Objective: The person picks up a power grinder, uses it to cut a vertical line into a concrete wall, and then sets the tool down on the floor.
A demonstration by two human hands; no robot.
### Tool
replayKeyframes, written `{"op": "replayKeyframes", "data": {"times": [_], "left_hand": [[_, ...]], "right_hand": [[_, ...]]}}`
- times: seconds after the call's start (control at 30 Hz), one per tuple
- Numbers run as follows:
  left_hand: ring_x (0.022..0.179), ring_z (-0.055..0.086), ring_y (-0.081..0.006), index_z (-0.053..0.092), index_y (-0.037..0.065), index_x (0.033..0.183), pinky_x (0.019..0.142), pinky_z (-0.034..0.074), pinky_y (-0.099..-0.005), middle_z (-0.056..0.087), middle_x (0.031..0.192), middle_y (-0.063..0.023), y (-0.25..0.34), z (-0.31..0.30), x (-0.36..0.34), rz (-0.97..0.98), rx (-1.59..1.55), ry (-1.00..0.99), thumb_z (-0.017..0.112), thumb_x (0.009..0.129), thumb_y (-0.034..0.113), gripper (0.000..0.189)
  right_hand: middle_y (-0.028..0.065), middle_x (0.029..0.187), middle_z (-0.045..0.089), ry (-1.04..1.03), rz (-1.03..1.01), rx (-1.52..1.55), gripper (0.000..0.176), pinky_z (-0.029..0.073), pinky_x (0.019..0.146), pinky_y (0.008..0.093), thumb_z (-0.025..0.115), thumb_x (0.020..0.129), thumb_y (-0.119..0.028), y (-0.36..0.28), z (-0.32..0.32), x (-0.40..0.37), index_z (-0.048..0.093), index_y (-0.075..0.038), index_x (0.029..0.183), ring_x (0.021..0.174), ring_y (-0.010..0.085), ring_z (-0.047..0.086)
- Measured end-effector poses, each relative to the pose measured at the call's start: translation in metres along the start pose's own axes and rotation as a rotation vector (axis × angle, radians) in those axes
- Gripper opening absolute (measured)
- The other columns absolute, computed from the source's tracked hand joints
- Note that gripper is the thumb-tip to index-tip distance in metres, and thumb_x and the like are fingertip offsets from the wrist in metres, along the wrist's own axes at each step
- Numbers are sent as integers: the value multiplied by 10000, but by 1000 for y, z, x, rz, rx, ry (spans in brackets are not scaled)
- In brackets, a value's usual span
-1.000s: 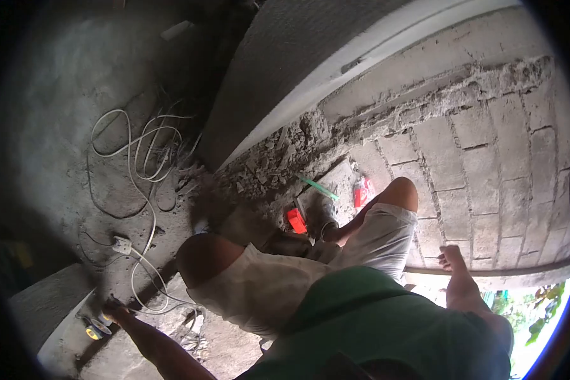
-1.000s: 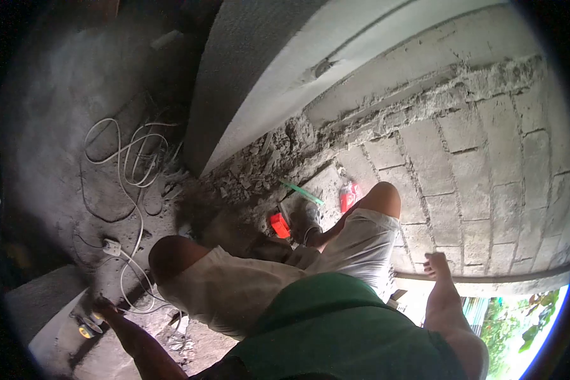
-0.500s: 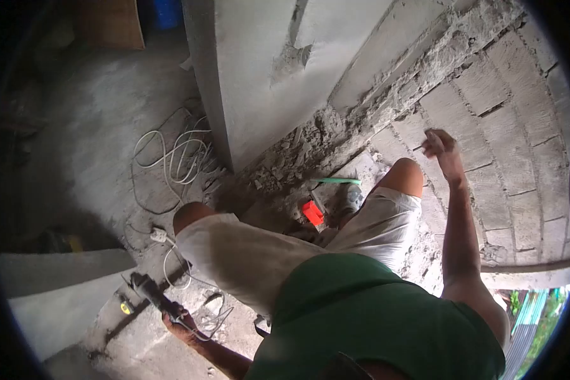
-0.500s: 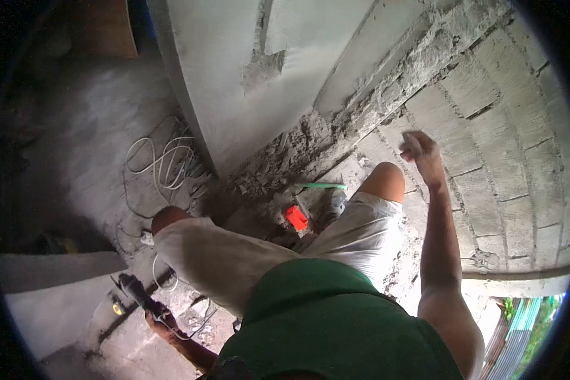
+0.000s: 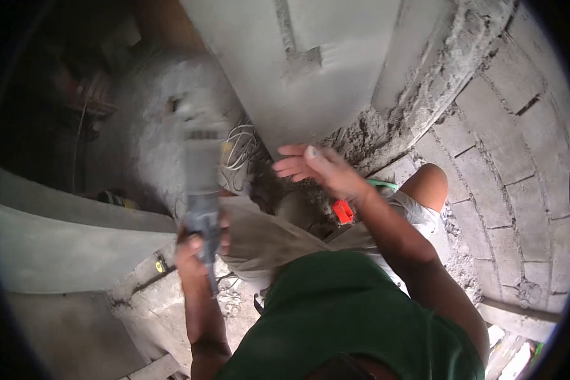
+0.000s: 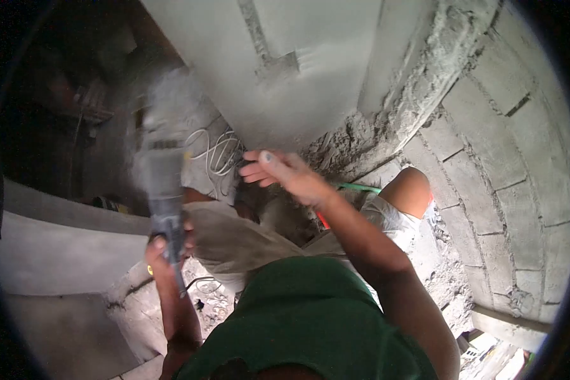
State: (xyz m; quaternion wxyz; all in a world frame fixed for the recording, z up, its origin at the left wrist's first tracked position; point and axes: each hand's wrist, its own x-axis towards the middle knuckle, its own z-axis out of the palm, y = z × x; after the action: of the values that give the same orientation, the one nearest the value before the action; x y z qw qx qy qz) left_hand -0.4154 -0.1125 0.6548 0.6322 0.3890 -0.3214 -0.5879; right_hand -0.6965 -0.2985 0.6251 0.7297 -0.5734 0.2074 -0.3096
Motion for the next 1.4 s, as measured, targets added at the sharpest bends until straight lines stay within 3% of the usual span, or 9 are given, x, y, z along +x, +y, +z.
{"op": "replayKeyframes", "data": {"times": [0.2, 0.5, 0.53, 0.57, 0.7, 0.93, 1.03, 1.23, 1.4], "left_hand": [[856, 677, -209, 520, -28, 1326, 703, 565, -335, 665, 1086, -139, -99, 102, 84, -357, 29, -487, 724, 846, 343, 640], [932, 665, -152, 472, -2, 1436, 790, 563, -348, 661, 1085, -76, -111, 24, 73, -558, 731, -953, 785, 876, 204, 674], [848, 658, -142, 518, 2, 1403, 734, 556, -334, 670, 994, -54, -73, 10, 69, -892, 633, -759, 776, 867, 155, 614], [724, 650, -135, 526, 23, 1411, 707, 563, -310, 681, 922, -80, -40, -11, 66, -634, 1096, -906, 704, 903, 100, 544], [657, 530, -98, 611, -52, 1147, 570, 411, -260, 601, 800, -28, 80, -122, -6, -724, 741, -136, 757, 768, 13, 411], [618, 591, -114, 626, 30, 1237, 527, 483, -260, 614, 778, -42, 188, -179, -53, -584, 1388, 653, 743, 899, 453, 554], [881, 674, -197, 580, -6, 1335, 782, 553, -319, 670, 993, -114, 146, -236, -21, 202, 1849, 603, 701, 929, 472, 638], [1228, 586, -239, 270, 64, 1578, 1050, 455, -386, 578, 1387, -151, -65, 35, 127, -192, 844, -288, 647, 978, 412, 790], [1117, 619, -181, 370, 11, 1500, 962, 496, -358, 579, 1351, -160, -217, 123, 174, -485, 371, -394, 694, 956, 328, 708]], "right_hand": [[174, 1177, 647, 305, -276, 910, 684, 562, 875, 445, 527, 969, -631, 6, -11, -14, 497, -55, 1335, 1028, 296, 672], [106, 879, 647, 1028, -437, 567, 494, 581, 599, 387, 570, 953, -559, -8, -147, -106, 571, -100, 1135, 698, 246, 655], [108, 879, 647, 1065, -460, 524, 483, 580, 599, 388, 553, 962, -554, -20, -158, -109, 570, -100, 1128, 693, 249, 654], [108, 879, 647, 1070, -453, 526, 483, 580, 599, 388, 553, 962, -554, -27, -169, -111, 570, -100, 1128, 693, 249, 654], [114, 852, 636, 1084, -514, 503, 451, 575, 609, 401, 517, 981, -516, -24, -200, -102, 567, -94, 1133, 684, 255, 646], [97, 808, 613, 953, -290, 721, 434, 563, 622, 377, 561, 979, -512, 48, -178, -61, 576, -96, 1099, 695, 228, 632], [99, 794, 613, 942, -172, 770, 462, 554, 610, 392, 569, 971, -531, 64, -158, -41, 578, -88, 1099, 691, 237, 629], [112, 939, 648, 902, 61, 696, 515, 544, 680, 397, 622, 950, -488, 105, -137, -7, 599, -24, 1173, 775, 233, 645], [99, 1044, 671, 972, 101, 507, 573, 533, 713, 346, 673, 952, -449, 108, -115, 4, 614, 49, 1229, 851, 204, 652]]}}
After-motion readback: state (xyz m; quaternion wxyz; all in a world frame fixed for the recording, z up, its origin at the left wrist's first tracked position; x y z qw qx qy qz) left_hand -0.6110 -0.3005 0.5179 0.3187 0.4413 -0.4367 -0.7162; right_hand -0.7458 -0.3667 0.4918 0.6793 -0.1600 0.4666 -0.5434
